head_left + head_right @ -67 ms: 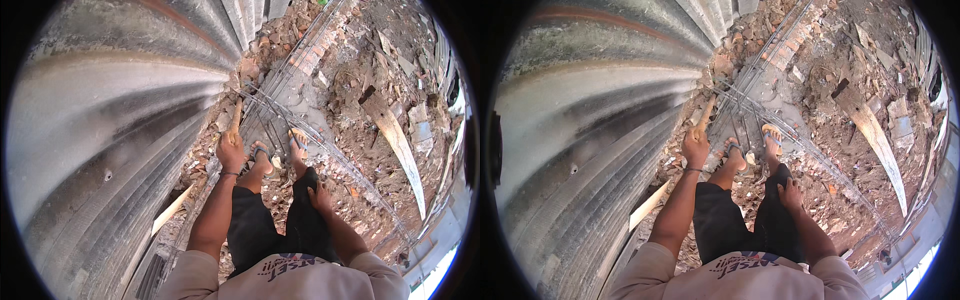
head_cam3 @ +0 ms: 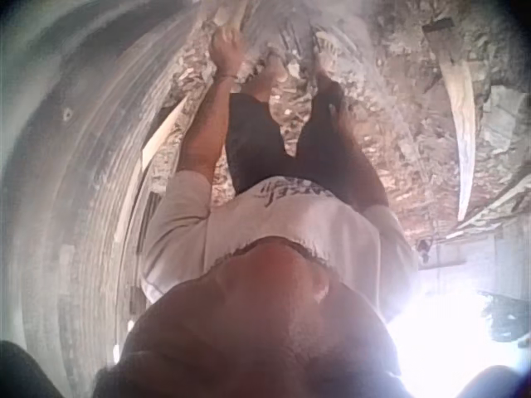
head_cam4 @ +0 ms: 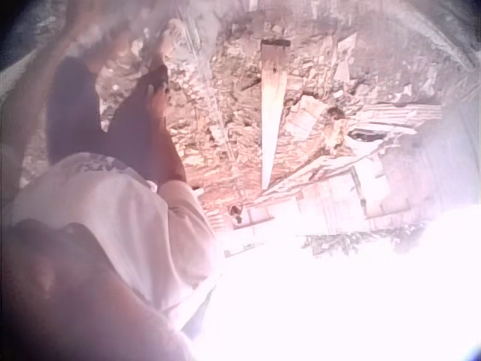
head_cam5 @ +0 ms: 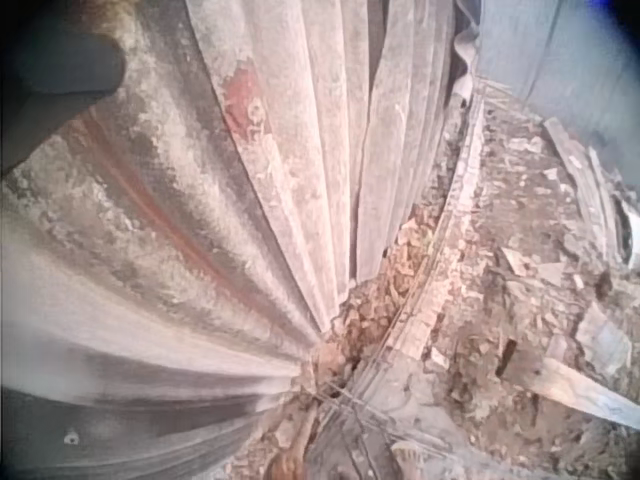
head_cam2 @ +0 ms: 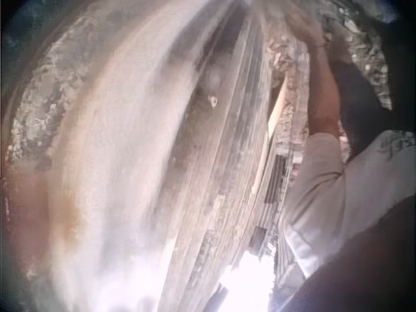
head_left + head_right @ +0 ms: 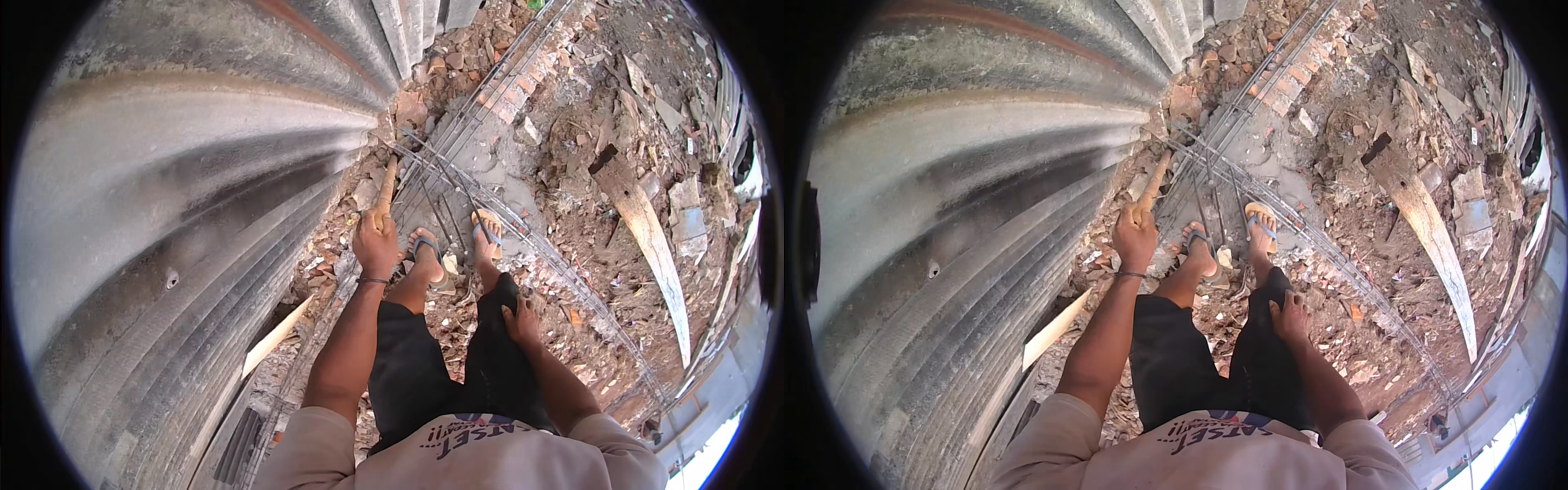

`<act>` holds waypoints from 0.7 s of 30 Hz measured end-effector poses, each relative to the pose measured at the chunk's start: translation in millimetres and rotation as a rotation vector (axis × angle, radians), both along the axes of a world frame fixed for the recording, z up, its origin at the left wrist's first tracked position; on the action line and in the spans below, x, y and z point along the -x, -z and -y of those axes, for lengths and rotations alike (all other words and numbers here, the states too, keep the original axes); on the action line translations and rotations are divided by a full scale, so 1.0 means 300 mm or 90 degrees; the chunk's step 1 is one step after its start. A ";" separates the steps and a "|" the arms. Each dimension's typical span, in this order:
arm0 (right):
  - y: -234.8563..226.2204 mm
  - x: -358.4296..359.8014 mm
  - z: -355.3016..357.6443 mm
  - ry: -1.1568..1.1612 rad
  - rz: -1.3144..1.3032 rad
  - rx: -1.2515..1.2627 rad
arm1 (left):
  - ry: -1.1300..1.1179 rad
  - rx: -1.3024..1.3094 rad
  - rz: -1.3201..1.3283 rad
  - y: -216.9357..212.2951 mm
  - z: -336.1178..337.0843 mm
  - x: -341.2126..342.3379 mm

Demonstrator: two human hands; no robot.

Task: The person assembles a metal reinforcement structure for construction by positioning rebar rods and securing them with wire.

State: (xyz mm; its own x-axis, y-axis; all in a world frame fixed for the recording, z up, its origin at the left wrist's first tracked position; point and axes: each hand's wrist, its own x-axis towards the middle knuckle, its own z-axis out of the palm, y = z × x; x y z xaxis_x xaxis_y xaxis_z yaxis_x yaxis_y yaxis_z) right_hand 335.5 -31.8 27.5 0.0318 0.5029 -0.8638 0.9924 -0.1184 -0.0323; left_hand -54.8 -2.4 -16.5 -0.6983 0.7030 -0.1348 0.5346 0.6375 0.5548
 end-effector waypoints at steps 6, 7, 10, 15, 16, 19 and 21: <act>0.068 -0.089 -0.138 -0.083 -0.087 0.006 | -0.060 0.020 -0.018 -0.020 -0.024 -0.009; 0.090 -0.106 -0.145 -0.119 -0.105 0.002 | -0.087 0.023 -0.037 -0.029 -0.005 0.000; 0.122 -0.096 -0.149 -0.206 -0.142 0.093 | -0.150 0.058 -0.041 -0.047 0.094 0.040; 0.235 -0.327 -0.179 -0.302 -0.158 0.097 | -0.166 0.063 0.063 0.007 -0.092 -0.074; 0.250 -0.349 -0.188 -0.303 -0.186 0.103 | -0.150 0.034 0.055 0.008 -0.104 -0.068; 0.249 -0.324 -0.197 -0.317 -0.273 0.226 | -0.204 0.172 0.075 -0.075 -0.006 0.005; 0.283 -0.401 -0.286 -0.318 -0.268 0.236 | -0.195 0.209 0.117 -0.113 -0.051 0.031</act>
State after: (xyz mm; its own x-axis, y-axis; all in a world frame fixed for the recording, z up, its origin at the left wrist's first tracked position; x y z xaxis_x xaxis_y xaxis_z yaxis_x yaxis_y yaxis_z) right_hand 455.6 54.0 -57.4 -0.4943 0.0441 -0.8682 0.8435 0.2659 -0.4667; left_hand -64.1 12.8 17.4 -0.8106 0.3683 -0.4552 0.2068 0.9073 0.3660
